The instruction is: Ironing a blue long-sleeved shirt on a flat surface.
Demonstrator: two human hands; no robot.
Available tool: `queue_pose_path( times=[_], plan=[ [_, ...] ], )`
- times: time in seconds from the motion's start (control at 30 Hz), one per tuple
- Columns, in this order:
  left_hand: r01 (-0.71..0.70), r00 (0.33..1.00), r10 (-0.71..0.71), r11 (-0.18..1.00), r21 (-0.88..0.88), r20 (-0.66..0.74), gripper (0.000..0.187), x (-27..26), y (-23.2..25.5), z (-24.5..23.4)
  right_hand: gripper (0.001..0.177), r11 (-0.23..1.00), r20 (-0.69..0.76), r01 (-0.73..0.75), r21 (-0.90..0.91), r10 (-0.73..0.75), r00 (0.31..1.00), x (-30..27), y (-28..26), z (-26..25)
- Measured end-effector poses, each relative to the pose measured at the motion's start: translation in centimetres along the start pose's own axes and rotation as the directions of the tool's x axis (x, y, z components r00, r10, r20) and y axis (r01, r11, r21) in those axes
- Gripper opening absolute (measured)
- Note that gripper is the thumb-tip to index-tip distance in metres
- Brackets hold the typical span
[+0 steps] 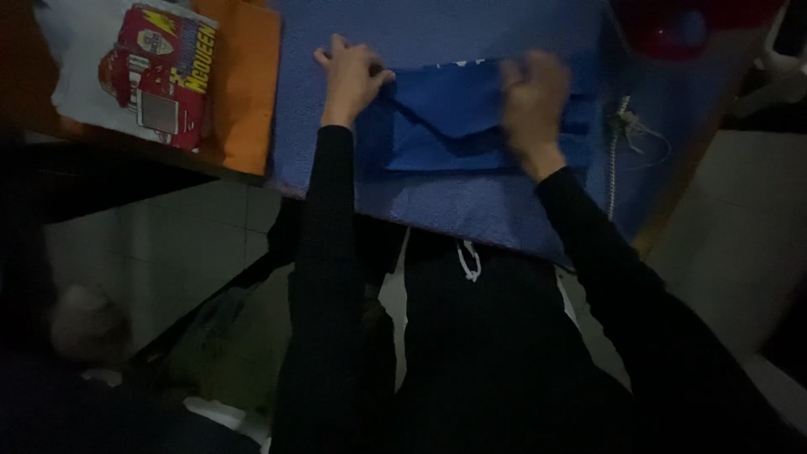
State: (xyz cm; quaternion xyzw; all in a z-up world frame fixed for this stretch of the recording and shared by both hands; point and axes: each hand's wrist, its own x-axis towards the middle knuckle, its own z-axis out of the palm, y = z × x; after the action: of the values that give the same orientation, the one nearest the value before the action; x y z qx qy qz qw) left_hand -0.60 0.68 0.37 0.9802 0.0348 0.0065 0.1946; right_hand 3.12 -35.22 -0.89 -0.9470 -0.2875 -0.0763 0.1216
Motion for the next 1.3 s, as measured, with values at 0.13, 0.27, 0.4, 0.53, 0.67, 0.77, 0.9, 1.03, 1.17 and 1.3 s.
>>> queue_pose_path(
  times=[0.13,0.27,0.4,0.53,0.67,0.77,0.9,1.03,1.17,1.3],
  plan=[
    [0.004,1.0,-0.003,1.0,0.018,-0.029,0.032,-0.8,0.1,-0.4,0.05,0.951,-0.01,0.302,-0.068,-0.304,0.953,-0.4,-7.3,-3.0],
    [0.02,0.993,0.002,0.983,0.183,-0.119,0.037,-1.1,0.2,-0.2,0.065,0.981,0.28,0.039,0.192,-0.093,0.956,-1.5,-9.4,-5.1],
    [0.099,0.993,-0.077,0.961,0.259,-0.093,0.046,-1.4,2.8,-1.2,0.073,0.967,0.15,-0.095,0.236,0.06,0.987,-3.4,-7.2,-3.9],
    [0.135,0.97,-0.071,0.953,0.27,-0.233,0.049,-2.5,4.6,2.1,0.068,0.97,0.213,-0.245,0.005,0.238,0.948,-4.0,-4.5,-6.1],
    [-0.259,0.948,0.29,0.943,0.211,-0.132,0.037,-3.5,12.5,5.8,0.051,0.943,0.245,-0.271,0.192,0.221,0.944,-3.5,-3.6,-8.1],
    [-0.377,0.926,0.372,0.922,0.088,0.069,0.047,-4.2,20.3,6.0,0.049,0.833,0.222,-0.46,0.307,0.407,0.886,-4.3,-4.4,-10.3],
    [-0.279,0.952,0.291,0.952,-0.128,0.095,0.085,-6.0,24.6,7.3,0.052,0.646,0.146,-0.649,0.401,0.655,0.742,-8.5,-2.6,-9.8],
    [-0.291,0.955,0.294,0.922,-0.257,-0.029,0.106,-6.6,25.9,5.9,0.063,0.696,0.111,-0.616,0.371,0.625,0.773,-8.9,-0.5,-6.9],
    [-0.228,0.935,0.259,0.963,-0.147,0.244,0.112,-6.4,25.9,4.8,0.077,0.442,0.299,-0.73,0.521,0.706,0.641,-6.4,3.0,-3.8],
    [-0.207,0.926,0.256,0.959,-0.195,0.277,0.109,-5.8,25.2,5.2,0.101,0.542,0.268,-0.708,0.453,0.675,0.688,-5.5,6.9,-0.5]
  ],
)
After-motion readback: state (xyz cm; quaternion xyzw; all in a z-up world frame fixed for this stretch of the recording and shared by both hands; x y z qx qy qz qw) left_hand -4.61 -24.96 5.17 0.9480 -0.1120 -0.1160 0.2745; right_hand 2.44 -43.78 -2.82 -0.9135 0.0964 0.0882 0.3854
